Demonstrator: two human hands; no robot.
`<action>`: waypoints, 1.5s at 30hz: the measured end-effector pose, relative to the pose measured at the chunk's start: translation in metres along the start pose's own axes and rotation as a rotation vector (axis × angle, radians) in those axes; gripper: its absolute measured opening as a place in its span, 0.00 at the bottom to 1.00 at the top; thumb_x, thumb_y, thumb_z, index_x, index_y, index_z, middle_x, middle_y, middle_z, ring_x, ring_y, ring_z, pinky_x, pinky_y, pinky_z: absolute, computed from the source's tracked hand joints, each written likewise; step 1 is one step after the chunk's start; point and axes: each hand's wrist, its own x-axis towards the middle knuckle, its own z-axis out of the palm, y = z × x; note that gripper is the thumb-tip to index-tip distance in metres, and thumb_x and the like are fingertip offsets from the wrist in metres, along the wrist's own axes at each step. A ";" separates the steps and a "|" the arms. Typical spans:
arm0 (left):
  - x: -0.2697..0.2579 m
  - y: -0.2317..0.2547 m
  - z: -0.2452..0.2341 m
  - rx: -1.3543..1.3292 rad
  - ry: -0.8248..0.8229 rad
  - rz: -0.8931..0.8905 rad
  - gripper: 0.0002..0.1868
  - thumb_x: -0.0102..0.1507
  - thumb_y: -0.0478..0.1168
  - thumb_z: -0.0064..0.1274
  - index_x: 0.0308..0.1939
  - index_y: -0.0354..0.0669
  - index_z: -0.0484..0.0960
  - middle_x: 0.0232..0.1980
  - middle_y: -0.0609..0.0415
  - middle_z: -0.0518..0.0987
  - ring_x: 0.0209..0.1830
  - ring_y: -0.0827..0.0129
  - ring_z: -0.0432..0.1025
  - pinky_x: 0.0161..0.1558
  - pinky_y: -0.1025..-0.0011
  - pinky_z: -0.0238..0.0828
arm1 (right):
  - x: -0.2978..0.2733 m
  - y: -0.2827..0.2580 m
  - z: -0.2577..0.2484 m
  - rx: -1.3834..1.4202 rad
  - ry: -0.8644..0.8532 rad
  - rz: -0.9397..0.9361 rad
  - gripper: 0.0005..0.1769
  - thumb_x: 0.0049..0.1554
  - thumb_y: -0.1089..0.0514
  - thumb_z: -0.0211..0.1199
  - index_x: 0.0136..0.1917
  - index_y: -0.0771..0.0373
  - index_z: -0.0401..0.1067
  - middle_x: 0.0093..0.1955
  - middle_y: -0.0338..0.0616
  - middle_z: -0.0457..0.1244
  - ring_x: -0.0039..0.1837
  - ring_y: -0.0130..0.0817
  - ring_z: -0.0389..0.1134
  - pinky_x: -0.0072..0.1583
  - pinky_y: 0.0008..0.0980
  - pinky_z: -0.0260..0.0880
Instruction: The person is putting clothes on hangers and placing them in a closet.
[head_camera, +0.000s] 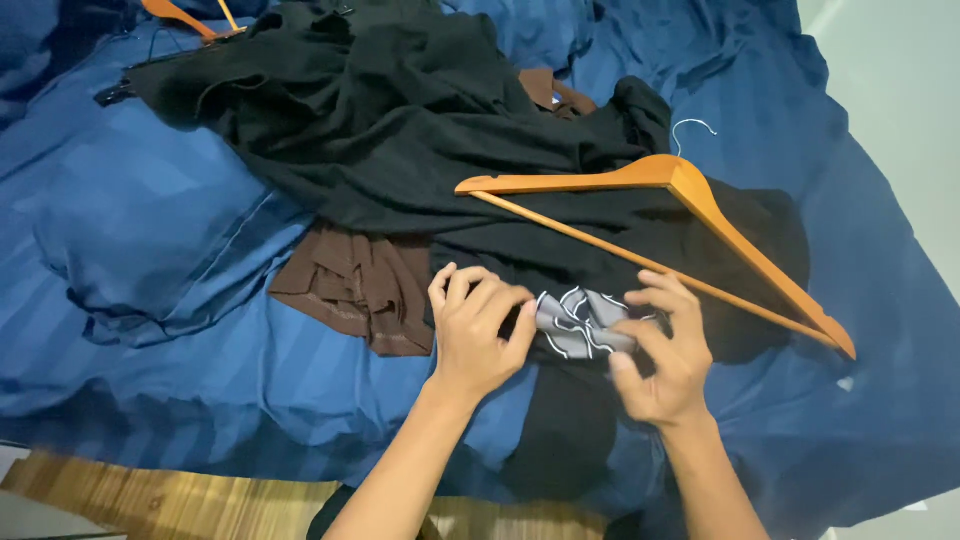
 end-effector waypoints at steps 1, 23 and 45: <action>0.001 0.001 0.001 -0.002 -0.001 0.001 0.02 0.59 0.39 0.61 0.33 0.48 0.84 0.37 0.62 0.78 0.50 0.62 0.72 0.70 0.46 0.55 | -0.002 0.002 0.001 -0.002 0.000 0.001 0.10 0.41 0.60 0.64 0.39 0.65 0.74 0.55 0.54 0.63 0.69 0.57 0.65 0.75 0.60 0.60; 0.007 -0.003 0.000 0.173 -0.272 -0.122 0.31 0.56 0.48 0.54 0.66 0.53 0.79 0.78 0.49 0.64 0.82 0.37 0.44 0.64 0.14 0.27 | -0.006 0.024 0.021 -0.317 -0.024 0.261 0.23 0.54 0.61 0.65 0.63 0.62 0.75 0.77 0.56 0.56 0.84 0.59 0.50 0.82 0.61 0.44; 0.094 0.020 0.040 0.332 -0.406 -0.321 0.22 0.62 0.47 0.55 0.62 0.63 0.81 0.73 0.45 0.63 0.76 0.26 0.43 0.56 0.10 0.26 | 0.076 0.113 -0.005 -0.383 -0.228 0.267 0.12 0.50 0.55 0.73 0.47 0.57 0.77 0.70 0.47 0.61 0.79 0.59 0.54 0.75 0.72 0.45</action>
